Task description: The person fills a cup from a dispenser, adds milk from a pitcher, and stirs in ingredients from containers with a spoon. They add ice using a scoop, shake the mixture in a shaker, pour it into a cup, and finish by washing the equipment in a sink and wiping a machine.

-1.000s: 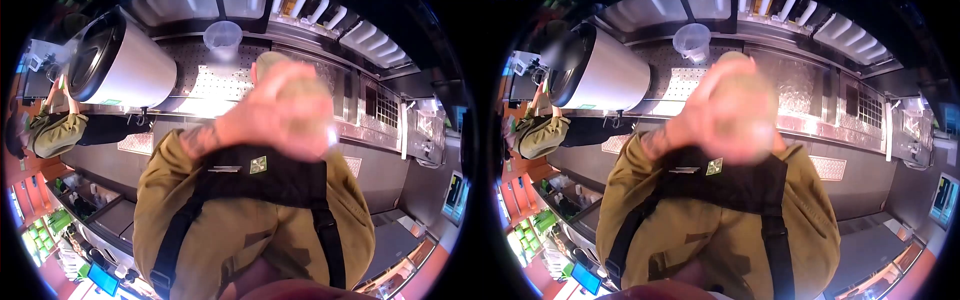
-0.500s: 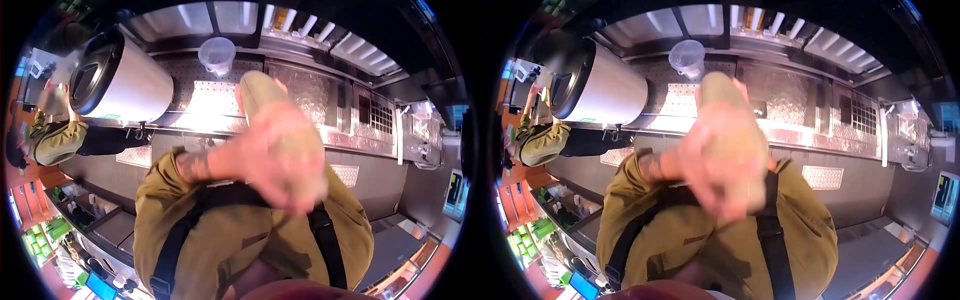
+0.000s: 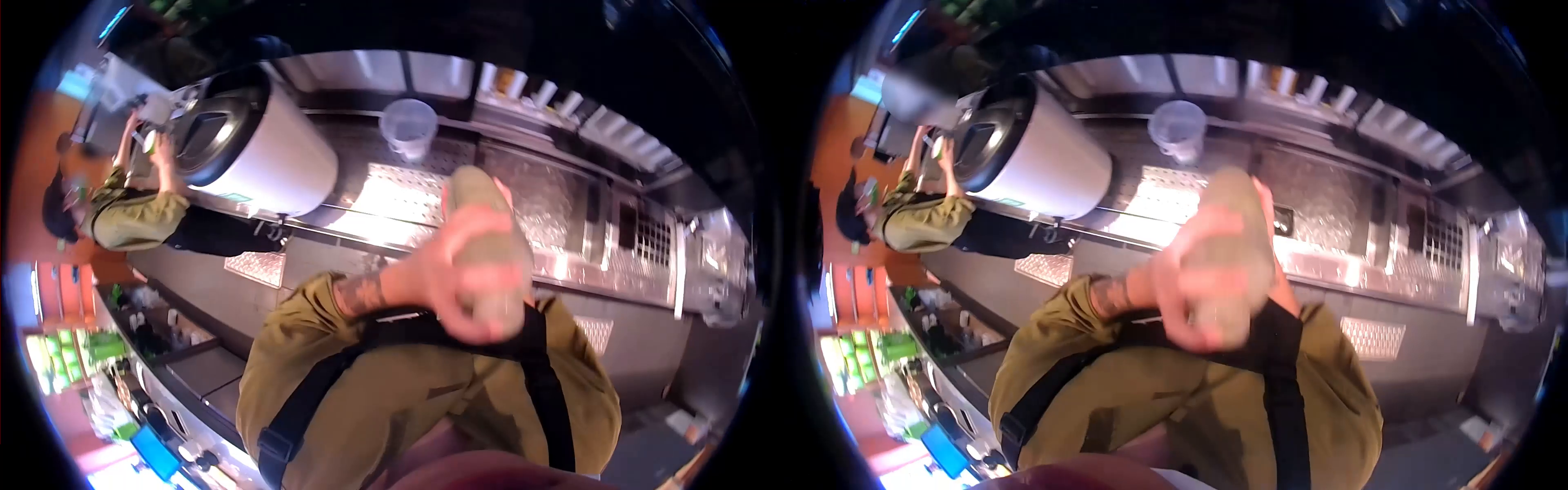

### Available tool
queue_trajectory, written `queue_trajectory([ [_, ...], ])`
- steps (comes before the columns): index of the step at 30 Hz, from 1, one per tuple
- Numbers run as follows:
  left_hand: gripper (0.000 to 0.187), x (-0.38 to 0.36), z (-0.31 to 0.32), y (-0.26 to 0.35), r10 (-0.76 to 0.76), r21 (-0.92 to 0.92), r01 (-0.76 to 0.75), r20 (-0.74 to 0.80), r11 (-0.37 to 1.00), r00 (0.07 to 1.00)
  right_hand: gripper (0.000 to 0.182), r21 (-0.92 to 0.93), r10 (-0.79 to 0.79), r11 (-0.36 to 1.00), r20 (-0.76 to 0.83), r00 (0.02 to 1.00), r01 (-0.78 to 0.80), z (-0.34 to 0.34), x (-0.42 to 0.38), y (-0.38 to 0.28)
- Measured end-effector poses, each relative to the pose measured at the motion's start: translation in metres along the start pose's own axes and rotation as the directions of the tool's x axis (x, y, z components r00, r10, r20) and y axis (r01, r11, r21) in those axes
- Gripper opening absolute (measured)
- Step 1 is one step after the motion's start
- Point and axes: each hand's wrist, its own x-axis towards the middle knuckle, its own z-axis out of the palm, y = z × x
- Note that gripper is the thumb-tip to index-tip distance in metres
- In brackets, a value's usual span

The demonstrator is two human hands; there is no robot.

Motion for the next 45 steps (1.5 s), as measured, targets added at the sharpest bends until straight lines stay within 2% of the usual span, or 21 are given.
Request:
queue_trajectory([
  [1, 0.052, -0.005, 0.007, -0.010, 0.176, 0.029, -0.175, -0.035, 0.984, 0.984, 0.056, -0.012, 0.008, 1.000, -0.020, 1.000, -0.008, -0.005, 0.002, -0.003],
  [3, 0.052, -0.012, 0.004, -0.018, -0.019, 0.128, 0.014, 0.033, 0.992, 0.999, 0.056, -0.030, 0.012, 0.999, -0.076, 0.997, -0.014, -0.026, 0.007, -0.007],
  [5, 0.057, -0.020, 0.000, -0.050, -0.067, 0.246, 0.046, 0.081, 0.968, 0.994, 0.055, -0.048, 0.006, 0.999, -0.135, 0.991, -0.013, -0.048, 0.019, -0.010],
  [8, 0.057, -0.036, 0.003, -0.069, -0.113, 0.223, 0.092, 0.087, 0.971, 0.990, 0.055, -0.099, -0.022, 0.995, -0.202, 0.979, 0.002, -0.078, 0.035, -0.020],
  [9, 0.070, -0.041, 0.004, -0.070, -0.069, 0.266, 0.035, 0.120, 0.963, 0.990, 0.054, -0.110, -0.029, 0.994, -0.220, 0.975, 0.005, -0.087, 0.040, -0.023],
  [13, 0.055, -0.042, -0.003, -0.072, -0.094, 0.175, 0.068, 0.145, 0.982, 0.985, 0.054, -0.176, -0.077, 0.984, -0.249, 0.965, 0.033, -0.111, 0.056, -0.032],
  [16, 0.048, -0.042, -0.012, -0.090, -0.269, 0.011, 0.270, 0.107, 0.963, 0.957, 0.053, -0.267, -0.130, 0.961, -0.208, 0.969, 0.072, -0.121, 0.067, -0.037],
  [18, 0.045, -0.032, -0.034, -0.124, -0.203, 0.192, 0.220, -0.103, 0.957, 0.974, 0.053, -0.230, -0.136, 0.969, -0.200, 0.970, 0.088, -0.125, 0.079, -0.039],
  [20, 0.057, -0.019, -0.050, -0.154, -0.413, 0.481, 0.576, -0.407, 0.661, 0.814, 0.055, -0.052, -0.099, 0.995, -0.241, 0.966, 0.090, -0.128, 0.087, -0.040],
  [21, 0.084, -0.021, -0.057, -0.184, -0.284, 0.713, 0.508, -0.421, 0.483, 0.861, 0.058, 0.094, -0.063, 0.991, -0.278, 0.959, 0.092, -0.129, 0.092, -0.042],
  [22, 0.111, -0.014, -0.061, -0.193, -0.499, 0.697, 0.634, -0.440, 0.334, 0.747, 0.061, 0.235, -0.026, 0.967, -0.314, 0.949, 0.104, -0.132, 0.096, -0.043],
  [24, 0.127, -0.004, -0.058, -0.212, -0.708, 0.721, 0.692, -0.475, 0.028, 0.523, 0.058, 0.151, -0.115, 0.973, -0.339, 0.934, 0.175, -0.126, 0.101, -0.044],
  [27, 0.132, 0.001, -0.056, -0.226, -0.809, 0.727, 0.682, -0.444, -0.074, 0.385, 0.048, 0.032, -0.176, 0.981, -0.290, 0.941, 0.194, -0.112, 0.094, -0.043],
  [30, 0.129, -0.005, -0.056, -0.233, -0.749, 0.723, 0.682, -0.511, -0.109, 0.422, 0.041, -0.002, -0.132, 0.990, -0.331, 0.934, 0.139, -0.098, 0.093, -0.039],
  [34, 0.124, -0.011, -0.071, -0.192, -0.820, 0.738, 0.664, -0.450, -0.119, 0.354, 0.046, -0.052, 0.001, 0.998, -0.425, 0.905, -0.026, -0.100, 0.075, -0.057],
  [35, 0.121, -0.012, -0.075, -0.159, -0.821, 0.720, 0.693, -0.424, -0.050, 0.382, 0.046, -0.077, 0.038, 0.994, -0.432, 0.901, -0.079, -0.103, 0.064, -0.066],
  [36, 0.118, -0.038, -0.073, -0.149, -0.754, 0.761, 0.647, -0.399, 0.045, 0.522, 0.046, -0.098, 0.076, 0.986, -0.440, 0.895, -0.132, -0.107, 0.052, -0.070],
  [38, 0.115, -0.067, -0.070, -0.109, -0.685, 0.769, 0.619, -0.364, 0.161, 0.631, 0.046, -0.532, -0.233, 0.846, -0.438, 0.868, -0.042, -0.113, 0.022, -0.074],
  [40, 0.114, -0.093, -0.062, -0.090, -0.713, 0.734, 0.658, -0.370, 0.169, 0.596, 0.054, -0.820, -0.455, 0.572, -0.321, 0.831, -0.003, -0.089, -0.001, -0.065],
  [42, 0.115, -0.108, -0.052, -0.079, -0.731, 0.692, 0.714, -0.432, 0.108, 0.529, 0.068, -0.973, -0.494, 0.215, -0.038, 0.869, 0.080, -0.095, -0.007, -0.071],
  [45, 0.115, -0.107, -0.044, -0.067, -0.723, 0.662, 0.746, -0.484, 0.066, 0.493, 0.087, -0.961, -0.464, -0.208, 0.263, 0.846, 0.185, -0.081, -0.005, -0.069],
])
